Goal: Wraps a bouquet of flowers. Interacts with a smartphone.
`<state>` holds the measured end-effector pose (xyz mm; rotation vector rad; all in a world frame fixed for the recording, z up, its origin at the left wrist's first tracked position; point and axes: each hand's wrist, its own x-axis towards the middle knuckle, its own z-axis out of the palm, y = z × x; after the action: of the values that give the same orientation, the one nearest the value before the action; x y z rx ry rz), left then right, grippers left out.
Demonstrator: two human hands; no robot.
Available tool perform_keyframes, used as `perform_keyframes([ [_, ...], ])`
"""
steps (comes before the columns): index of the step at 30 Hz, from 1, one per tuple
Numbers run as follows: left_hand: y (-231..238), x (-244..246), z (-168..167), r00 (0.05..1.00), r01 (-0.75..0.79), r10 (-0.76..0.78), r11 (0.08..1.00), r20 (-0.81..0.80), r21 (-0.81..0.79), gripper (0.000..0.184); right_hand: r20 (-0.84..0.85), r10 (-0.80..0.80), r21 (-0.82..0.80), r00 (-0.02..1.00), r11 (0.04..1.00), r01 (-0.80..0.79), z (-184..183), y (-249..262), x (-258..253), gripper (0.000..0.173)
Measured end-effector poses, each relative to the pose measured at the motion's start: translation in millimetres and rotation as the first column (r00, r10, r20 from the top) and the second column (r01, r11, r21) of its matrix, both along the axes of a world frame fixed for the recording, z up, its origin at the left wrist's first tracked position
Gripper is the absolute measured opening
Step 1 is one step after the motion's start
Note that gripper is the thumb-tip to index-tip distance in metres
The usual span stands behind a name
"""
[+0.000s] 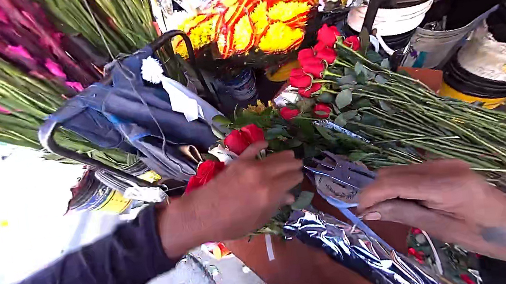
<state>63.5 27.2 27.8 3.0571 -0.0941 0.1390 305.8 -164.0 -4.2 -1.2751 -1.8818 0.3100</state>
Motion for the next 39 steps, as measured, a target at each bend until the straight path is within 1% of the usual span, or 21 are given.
perform_keyframes([
  [2,-21,-21,-35,0.998,-0.005,0.006,1.0,0.069,-0.013,0.025,0.003,0.064,-0.085,0.998,0.994,-0.063,-10,9,-15,0.02],
  [5,-46,-32,-83,0.99,0.022,-0.024,1.0,0.139,0.016,0.024,-0.01,0.061,-0.229,0.998,0.971,-0.061,-22,17,-23,0.017],
  [7,-53,-36,-109,0.992,0.011,-0.016,0.999,0.124,0.038,0.03,-0.037,0.041,-0.306,0.998,0.951,-0.05,-28,19,-23,0.013],
  [9,-52,-39,-124,0.994,-0.026,0.018,0.997,0.106,0.077,0.038,-0.078,0.031,-0.363,0.996,0.93,-0.058,-38,24,-24,0.011],
  [11,-48,-43,-126,0.995,-0.062,0.05,0.989,0.09,0.137,0.042,-0.132,0.031,-0.445,0.991,0.891,-0.087,-49,29,-29,0.011],
  [12,-46,-44,-125,0.993,-0.079,0.064,0.986,0.104,0.147,0.04,-0.137,0.034,-0.469,0.99,0.878,-0.095,-54,31,-33,0.01],
  [14,-43,-47,-126,0.979,-0.1,0.075,0.987,0.19,0.128,0.032,-0.102,0.035,-0.493,0.994,0.866,-0.081,-63,36,-39,0.009],
  [16,-39,-50,-127,0.971,-0.102,0.074,0.988,0.226,0.117,0.029,-0.049,0.0,-0.512,0.999,0.859,-0.025,-69,40,-45,0.008],
  [18,-37,-52,-129,0.97,-0.098,0.069,0.989,0.232,0.115,0.031,-0.006,-0.032,-0.532,0.999,0.846,0.024,-76,44,-47,0.008],
  [22,-38,-54,-129,0.971,-0.108,0.08,0.988,0.226,0.111,0.033,0.017,-0.034,-0.55,0.999,0.834,0.038,-85,52,-48,0.009],
  [25,-43,-54,-130,0.973,-0.126,0.094,0.982,0.213,0.142,0.038,0.071,-0.071,-0.58,0.995,0.808,0.099,-82,54,-52,0.011],
  [26,-45,-54,-130,0.977,-0.127,0.097,0.98,0.19,0.154,0.043,0.103,-0.124,-0.613,0.987,0.773,0.161,-80,54,-54,0.019],
  [28,-48,-56,-134,0.982,-0.13,0.102,0.976,0.157,0.175,0.048,0.161,-0.264,-0.72,0.951,0.628,0.296,-83,56,-52,0.049],
  [29,-48,-58,-137,0.982,-0.127,0.1,0.976,0.16,0.175,0.048,0.174,-0.336,-0.757,0.926,0.556,0.344,-92,57,-46,0.057],
  [30,-47,-59,-138,0.982,-0.127,0.098,0.975,0.161,0.181,0.048,0.213,-0.395,-0.747,0.894,0.524,0.41,-102,55,-40,0.055],
  [32,-47,-61,-136,0.983,-0.125,0.094,0.971,0.157,0.202,0.048,0.383,-0.471,-0.592,0.795,0.535,0.602,-115,48,-38,0.041],
  [34,-47,-60,-133,0.982,-0.131,0.098,0.969,0.164,0.207,0.046,0.441,-0.563,-0.406,0.699,0.569,0.715,-103,41,-53,0.034],
  [35,-48,-58,-131,0.978,-0.135,0.098,0.97,0.185,0.202,0.044,0.416,-0.606,-0.351,0.679,0.582,0.734,-90,39,-60,0.032],
  [37,-50,-46,-128,0.959,-0.132,0.073,0.971,0.275,0.2,0.035,0.338,-0.652,-0.293,0.679,0.612,0.734,-64,38,-68,0.031],
  [38,-50,-37,-124,0.956,-0.104,0.045,0.976,0.291,0.19,0.029,0.293,-0.669,-0.283,0.683,0.622,0.73,-55,39,-67,0.032],
  [39,-50,-26,-119,0.96,-0.066,0.014,0.982,0.279,0.176,0.027,0.238,-0.687,-0.268,0.687,0.634,0.726,-49,39,-66,0.033],
])
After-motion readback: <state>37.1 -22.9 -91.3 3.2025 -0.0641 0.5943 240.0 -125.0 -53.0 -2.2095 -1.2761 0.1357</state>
